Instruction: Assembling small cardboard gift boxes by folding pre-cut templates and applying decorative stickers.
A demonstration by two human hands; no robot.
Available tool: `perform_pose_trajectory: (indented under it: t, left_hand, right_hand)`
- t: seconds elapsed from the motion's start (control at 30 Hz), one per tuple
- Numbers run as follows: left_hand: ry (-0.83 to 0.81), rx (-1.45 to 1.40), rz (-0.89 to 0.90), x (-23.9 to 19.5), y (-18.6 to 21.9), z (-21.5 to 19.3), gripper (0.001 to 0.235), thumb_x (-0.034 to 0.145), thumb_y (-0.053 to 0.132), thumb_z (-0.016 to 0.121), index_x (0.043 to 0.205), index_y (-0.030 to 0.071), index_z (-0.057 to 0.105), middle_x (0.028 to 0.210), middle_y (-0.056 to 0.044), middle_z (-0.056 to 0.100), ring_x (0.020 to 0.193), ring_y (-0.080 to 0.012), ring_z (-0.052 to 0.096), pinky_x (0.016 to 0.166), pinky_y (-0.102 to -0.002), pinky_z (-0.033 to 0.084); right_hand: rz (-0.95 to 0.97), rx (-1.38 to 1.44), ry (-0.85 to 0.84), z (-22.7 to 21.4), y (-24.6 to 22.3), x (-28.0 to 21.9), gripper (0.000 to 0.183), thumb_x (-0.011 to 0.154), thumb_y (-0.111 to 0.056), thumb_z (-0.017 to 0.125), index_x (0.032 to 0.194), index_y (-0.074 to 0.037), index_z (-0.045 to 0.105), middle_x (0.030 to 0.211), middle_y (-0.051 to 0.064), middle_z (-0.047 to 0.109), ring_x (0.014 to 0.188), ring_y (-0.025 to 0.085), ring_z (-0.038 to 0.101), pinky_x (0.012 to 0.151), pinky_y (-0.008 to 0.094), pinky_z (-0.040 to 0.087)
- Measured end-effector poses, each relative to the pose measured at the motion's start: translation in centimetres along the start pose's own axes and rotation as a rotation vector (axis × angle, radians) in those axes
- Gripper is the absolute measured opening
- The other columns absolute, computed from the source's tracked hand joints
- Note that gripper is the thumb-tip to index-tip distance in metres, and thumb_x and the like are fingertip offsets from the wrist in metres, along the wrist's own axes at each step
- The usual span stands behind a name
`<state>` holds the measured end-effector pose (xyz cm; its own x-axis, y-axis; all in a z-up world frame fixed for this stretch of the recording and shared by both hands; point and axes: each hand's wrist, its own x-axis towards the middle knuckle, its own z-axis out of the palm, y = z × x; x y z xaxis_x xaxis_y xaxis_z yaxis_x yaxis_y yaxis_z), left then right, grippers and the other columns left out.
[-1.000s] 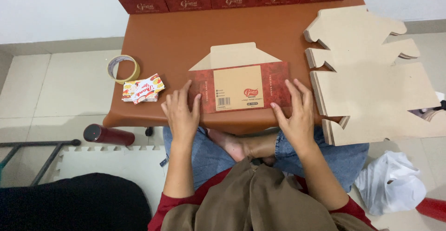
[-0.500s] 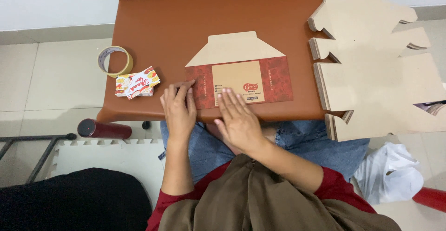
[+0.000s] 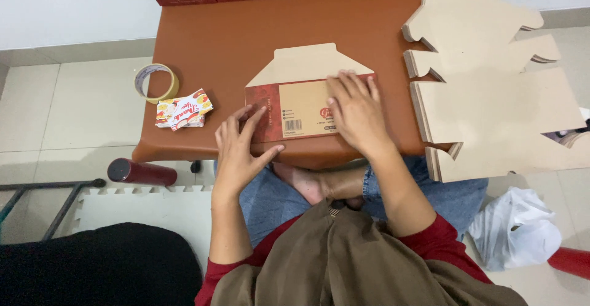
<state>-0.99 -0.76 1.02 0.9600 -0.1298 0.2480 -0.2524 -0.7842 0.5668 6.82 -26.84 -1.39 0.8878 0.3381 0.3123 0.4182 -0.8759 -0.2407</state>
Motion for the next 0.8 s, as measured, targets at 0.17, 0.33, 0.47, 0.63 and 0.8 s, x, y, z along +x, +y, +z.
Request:
perform_pose_trajectory:
  t: [0.17, 0.33, 0.47, 0.63, 0.8]
  left_hand:
    - [0.150, 0.150, -0.028, 1.6, -1.5, 1.9, 0.055, 0.084, 0.038, 0.081, 0.133, 0.021, 0.061, 0.118, -0.010, 0.049, 0.108, -0.0338, 0.051, 0.093, -0.047, 0.039]
    - [0.269, 0.224, -0.086, 4.6, -3.5, 3.8, 0.017, 0.093, 0.026, 0.068, 0.109, 0.020, 0.067, 0.082, -0.007, 0.061, 0.081, -0.0309, 0.066, 0.074, -0.045, 0.050]
    - [0.156, 0.067, -0.078, 5.8, -0.6, 4.0, 0.038, 0.100, 0.029, 0.055, 0.135, 0.013, 0.059, 0.115, -0.018, 0.065, 0.106, -0.0394, 0.062, 0.089, -0.052, 0.045]
    - [0.150, 0.260, -0.072, 5.5, 0.4, 7.1, 0.065, 0.096, 0.047, 0.065, 0.146, 0.007, 0.050, 0.149, -0.028, 0.040, 0.127, -0.0443, 0.045, 0.101, -0.054, 0.035]
    - [0.017, 0.201, 0.079, 5.6, 0.4, 7.0, 0.043, 0.107, 0.032, 0.047, 0.147, 0.016, 0.052, 0.154, -0.015, 0.043, 0.148, -0.0297, 0.034, 0.121, -0.058, 0.006]
  right_hand:
    - [0.080, 0.011, -0.016, -0.4, 2.0, -1.5, 0.043, 0.105, -0.034, 0.050, 0.144, -0.017, 0.056, 0.132, 0.008, 0.057, 0.132, 0.029, 0.049, 0.112, 0.060, 0.027]
    - [0.050, 0.047, -0.033, -1.3, 0.0, -4.1, 0.044, 0.099, -0.032, 0.060, 0.139, -0.015, 0.060, 0.119, 0.008, 0.059, 0.115, 0.029, 0.055, 0.099, 0.050, 0.040]
    - [-0.066, 0.162, -0.018, 0.0, -2.7, -6.5, 0.046, 0.094, -0.037, 0.065, 0.137, -0.021, 0.062, 0.122, 0.005, 0.059, 0.118, 0.026, 0.055, 0.099, 0.046, 0.039]
    - [-0.079, 0.215, 0.043, -1.2, -2.4, -7.2, 0.048, 0.095, -0.038, 0.066, 0.136, -0.014, 0.061, 0.132, 0.020, 0.053, 0.127, 0.041, 0.049, 0.097, 0.052, 0.041]
    - [0.077, 0.205, 0.063, -1.8, -1.5, -6.4, 0.073, 0.099, -0.036, 0.064, 0.153, 0.006, 0.037, 0.147, 0.035, 0.043, 0.143, 0.048, 0.037, 0.117, 0.055, 0.029]
